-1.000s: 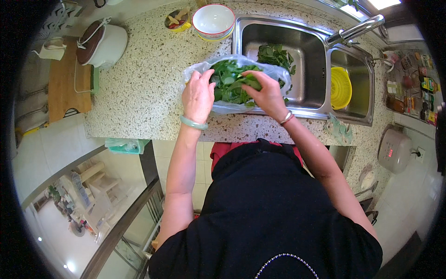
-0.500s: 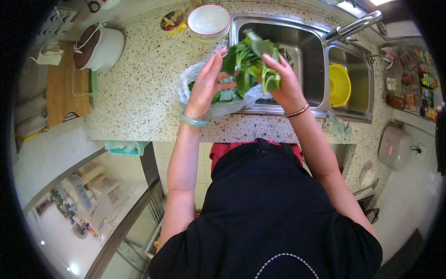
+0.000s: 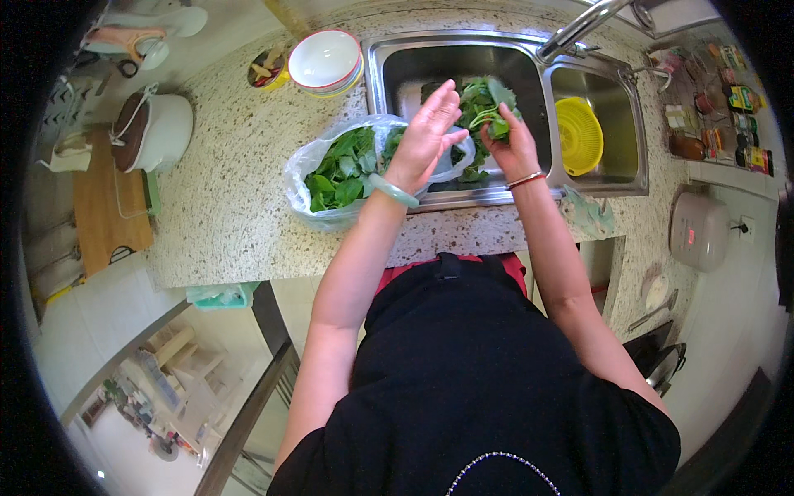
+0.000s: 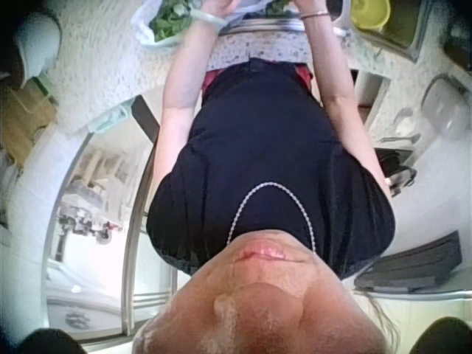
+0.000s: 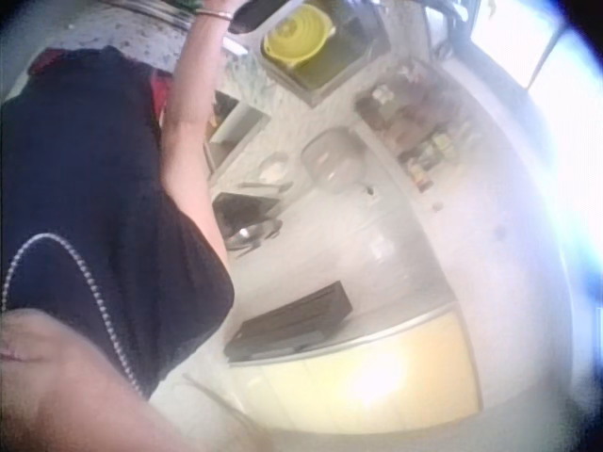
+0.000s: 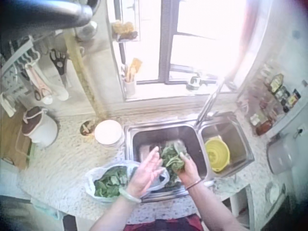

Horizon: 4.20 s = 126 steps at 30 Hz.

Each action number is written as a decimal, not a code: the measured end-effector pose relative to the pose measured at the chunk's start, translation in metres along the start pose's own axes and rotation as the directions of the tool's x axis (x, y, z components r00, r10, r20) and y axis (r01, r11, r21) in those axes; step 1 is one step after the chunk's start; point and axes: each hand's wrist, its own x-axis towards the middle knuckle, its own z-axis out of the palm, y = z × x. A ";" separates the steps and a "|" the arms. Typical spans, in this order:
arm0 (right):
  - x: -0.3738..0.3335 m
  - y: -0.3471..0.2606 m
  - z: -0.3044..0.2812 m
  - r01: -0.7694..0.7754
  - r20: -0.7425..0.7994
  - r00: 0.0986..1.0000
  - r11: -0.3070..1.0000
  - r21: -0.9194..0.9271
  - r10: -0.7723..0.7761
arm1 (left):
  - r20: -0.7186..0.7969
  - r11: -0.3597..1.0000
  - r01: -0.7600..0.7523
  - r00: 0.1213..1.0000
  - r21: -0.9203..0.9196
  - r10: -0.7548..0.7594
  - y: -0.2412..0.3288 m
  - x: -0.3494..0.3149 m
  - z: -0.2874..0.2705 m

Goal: The person unpacks leafy green vegetables from a plastic bag into a kitchen sink. They then place a portion of the greens back into the bag, tie it, and store it in the refrigerator. Afterward, the person wipes the countertop with a cloth and proceeds to wash the remaining vegetables in the sink under running water.

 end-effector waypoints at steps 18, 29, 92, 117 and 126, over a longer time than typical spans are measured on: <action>-0.045 0.015 0.018 0.318 0.251 0.941 0.349 -0.881 -0.225 | -0.166 0.423 -0.115 0.803 0.899 0.572 0.037 -0.065 -0.024; -0.072 0.052 0.068 0.634 0.663 0.693 -0.197 -0.748 -0.283 | -0.217 -0.112 0.504 0.547 0.856 0.809 0.059 -0.121 -0.073; -0.100 -0.059 0.051 0.060 0.687 0.589 0.824 -0.563 0.427 | -0.337 0.919 -0.349 0.900 -0.183 0.274 0.041 -0.155 0.014; -0.092 -0.004 0.038 -0.148 0.425 0.816 0.852 -0.502 0.392 | -0.373 0.911 -0.363 0.887 -0.195 0.273 0.030 -0.087 0.052; -0.071 0.062 0.002 -0.257 0.290 0.848 0.824 -0.505 0.443 | -0.595 0.904 -0.427 0.729 -0.007 0.340 0.041 -0.098 0.012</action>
